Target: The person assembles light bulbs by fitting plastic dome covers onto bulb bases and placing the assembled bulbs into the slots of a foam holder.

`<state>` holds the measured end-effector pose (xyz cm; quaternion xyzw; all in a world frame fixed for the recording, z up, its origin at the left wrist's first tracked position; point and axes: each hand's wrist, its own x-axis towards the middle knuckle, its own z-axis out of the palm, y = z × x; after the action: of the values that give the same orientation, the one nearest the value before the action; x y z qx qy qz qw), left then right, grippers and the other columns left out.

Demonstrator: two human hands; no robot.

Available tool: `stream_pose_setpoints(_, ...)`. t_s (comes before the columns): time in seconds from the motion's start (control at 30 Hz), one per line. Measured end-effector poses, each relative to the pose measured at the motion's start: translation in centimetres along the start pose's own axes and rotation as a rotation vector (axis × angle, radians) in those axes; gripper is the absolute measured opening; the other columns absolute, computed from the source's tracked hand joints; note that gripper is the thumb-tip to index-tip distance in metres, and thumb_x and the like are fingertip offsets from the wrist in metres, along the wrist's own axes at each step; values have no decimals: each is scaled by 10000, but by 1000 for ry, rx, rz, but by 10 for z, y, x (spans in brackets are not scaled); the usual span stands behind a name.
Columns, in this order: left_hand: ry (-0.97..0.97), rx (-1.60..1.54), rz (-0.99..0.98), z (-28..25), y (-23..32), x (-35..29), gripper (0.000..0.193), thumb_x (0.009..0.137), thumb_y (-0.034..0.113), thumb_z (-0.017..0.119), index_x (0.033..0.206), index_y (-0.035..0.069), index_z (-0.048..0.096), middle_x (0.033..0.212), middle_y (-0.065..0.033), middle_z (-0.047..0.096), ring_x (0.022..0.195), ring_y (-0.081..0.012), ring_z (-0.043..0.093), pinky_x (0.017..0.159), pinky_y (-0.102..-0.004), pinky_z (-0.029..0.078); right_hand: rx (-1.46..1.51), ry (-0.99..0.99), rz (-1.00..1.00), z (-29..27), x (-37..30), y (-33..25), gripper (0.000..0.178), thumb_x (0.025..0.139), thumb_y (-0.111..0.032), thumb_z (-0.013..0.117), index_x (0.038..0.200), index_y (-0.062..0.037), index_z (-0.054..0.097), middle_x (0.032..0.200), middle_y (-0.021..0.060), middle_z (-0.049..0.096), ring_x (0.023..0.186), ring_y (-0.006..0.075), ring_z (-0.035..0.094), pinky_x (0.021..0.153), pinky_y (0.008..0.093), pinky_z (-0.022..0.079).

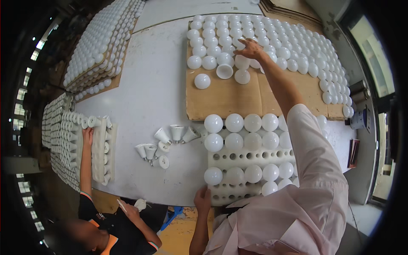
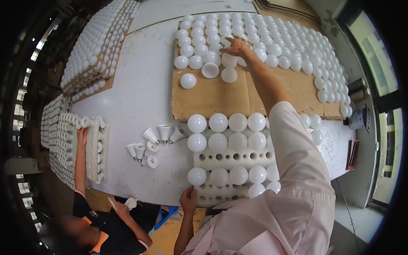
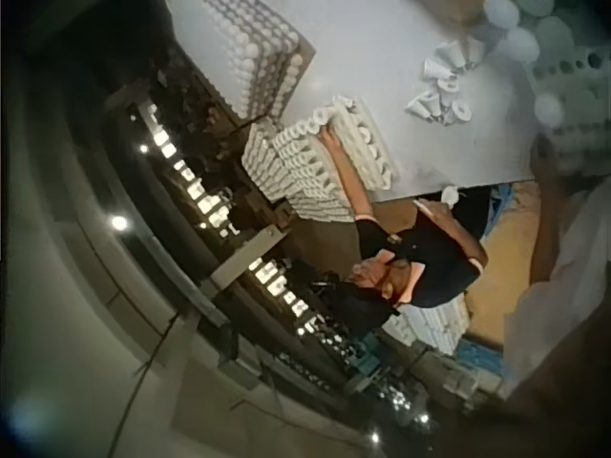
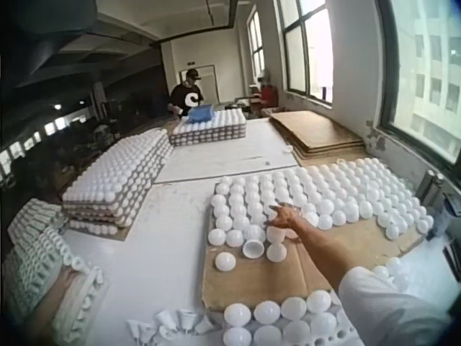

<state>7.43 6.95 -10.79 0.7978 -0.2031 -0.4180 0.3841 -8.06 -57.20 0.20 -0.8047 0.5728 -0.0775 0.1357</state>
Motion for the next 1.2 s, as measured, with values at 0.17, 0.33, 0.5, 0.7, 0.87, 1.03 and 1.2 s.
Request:
stream_pose_setpoints(0.17,477,169,166,-72,28,35,381,808,3,601,1188,-26,582,1166,-197,624,1018,-283,631,889,-373,491,-124,-159,-20,19,-7,-26,772,653,-546,698,1364,-345,476,1443,138,346,1306,416,363,1038,654,227)
stream_pose_setpoints(0.33,515,661,365,-127,31,122,611,749,-76,609,1325,-41,409,1412,-245,405,1311,-372,400,1073,-426,349,-183,-173,-299,19,-66,-6,717,655,-491,714,1314,-270,539,1414,161,361,1285,397,398,1033,649,225)
stream_pose_setpoints(0.5,319,839,437,-135,37,162,635,714,-83,656,1297,-37,411,1359,-236,452,1292,-375,411,1102,-432,307,-109,-214,-336,15,-127,12,505,807,-411,642,1290,-288,561,1394,159,410,1248,373,459,1042,631,221)
stream_pose_setpoints(0.7,246,979,305,-122,46,167,631,679,46,770,1234,19,470,1227,-197,555,1171,-368,509,998,-446,396,-101,-107,-242,7,-141,27,469,843,-344,644,1289,-227,561,1280,141,537,1163,337,530,978,563,359)
stream_pose_setpoints(0.87,367,680,200,-101,37,145,571,715,45,751,1222,8,489,1124,-211,608,1017,-375,600,899,-441,474,240,317,-142,-33,-178,19,486,874,-321,632,1298,-108,530,1206,141,578,1031,297,610,805,428,533)
stream_pose_setpoints(1.03,233,-417,255,-97,6,91,508,805,48,677,1263,-35,473,1097,-170,633,923,-229,643,810,-352,526,1666,-184,-11,-40,-296,7,544,897,-275,606,1332,-93,334,1243,93,497,1120,244,570,868,435,559)
stream_pose_setpoints(1.2,-184,-863,213,-50,87,-15,512,813,56,628,1270,-77,441,1190,-244,587,853,-226,633,710,-306,517,1733,-505,-103,-40,-414,-39,874,770,-338,783,1445,-141,264,1382,66,386,1254,219,448,966,442,493)
